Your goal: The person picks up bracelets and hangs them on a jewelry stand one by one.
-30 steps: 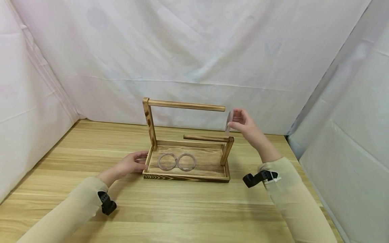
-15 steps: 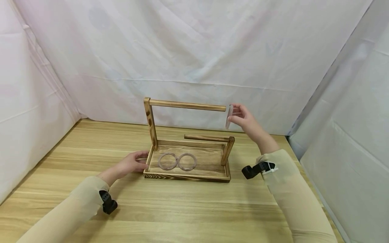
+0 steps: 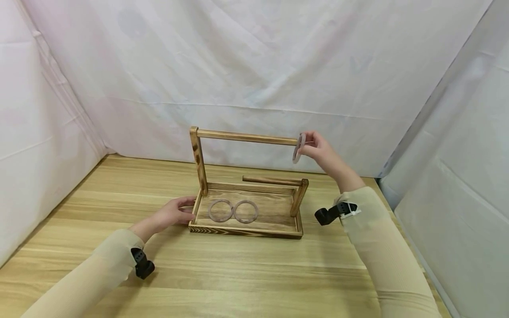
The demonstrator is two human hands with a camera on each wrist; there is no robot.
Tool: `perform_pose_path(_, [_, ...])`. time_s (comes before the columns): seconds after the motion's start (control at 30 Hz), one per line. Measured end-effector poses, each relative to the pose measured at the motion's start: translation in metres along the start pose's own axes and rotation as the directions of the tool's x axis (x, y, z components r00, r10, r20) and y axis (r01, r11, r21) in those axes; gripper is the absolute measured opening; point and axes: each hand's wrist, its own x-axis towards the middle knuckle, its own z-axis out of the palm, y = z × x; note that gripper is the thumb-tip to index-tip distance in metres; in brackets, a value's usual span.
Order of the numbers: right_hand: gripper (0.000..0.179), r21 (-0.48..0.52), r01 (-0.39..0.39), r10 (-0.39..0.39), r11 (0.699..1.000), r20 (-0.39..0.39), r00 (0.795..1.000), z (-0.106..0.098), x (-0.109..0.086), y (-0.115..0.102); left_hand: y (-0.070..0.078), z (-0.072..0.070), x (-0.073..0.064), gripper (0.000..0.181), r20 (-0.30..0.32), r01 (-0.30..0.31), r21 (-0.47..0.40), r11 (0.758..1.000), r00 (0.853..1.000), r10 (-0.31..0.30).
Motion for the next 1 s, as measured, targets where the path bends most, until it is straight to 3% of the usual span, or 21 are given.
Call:
perform_pose_path(0.4, [0.021, -0.054, -0.013, 0.014, 0.998, 0.013, 1.0, -0.002, 0.007, -0.005, 0.0, 0.004, -0.001, 0.066, 0.0, 0.001, -0.005, 1.0, 1.0, -0.001])
perform_pose_path(1.0, [0.018, -0.048, 0.075, -0.073, 0.996, 0.031, 0.997, -0.002, 0.02, -0.015, 0.0, 0.006, -0.001, 0.067, -0.012, 0.002, -0.005, 1.0, 1.0, -0.002])
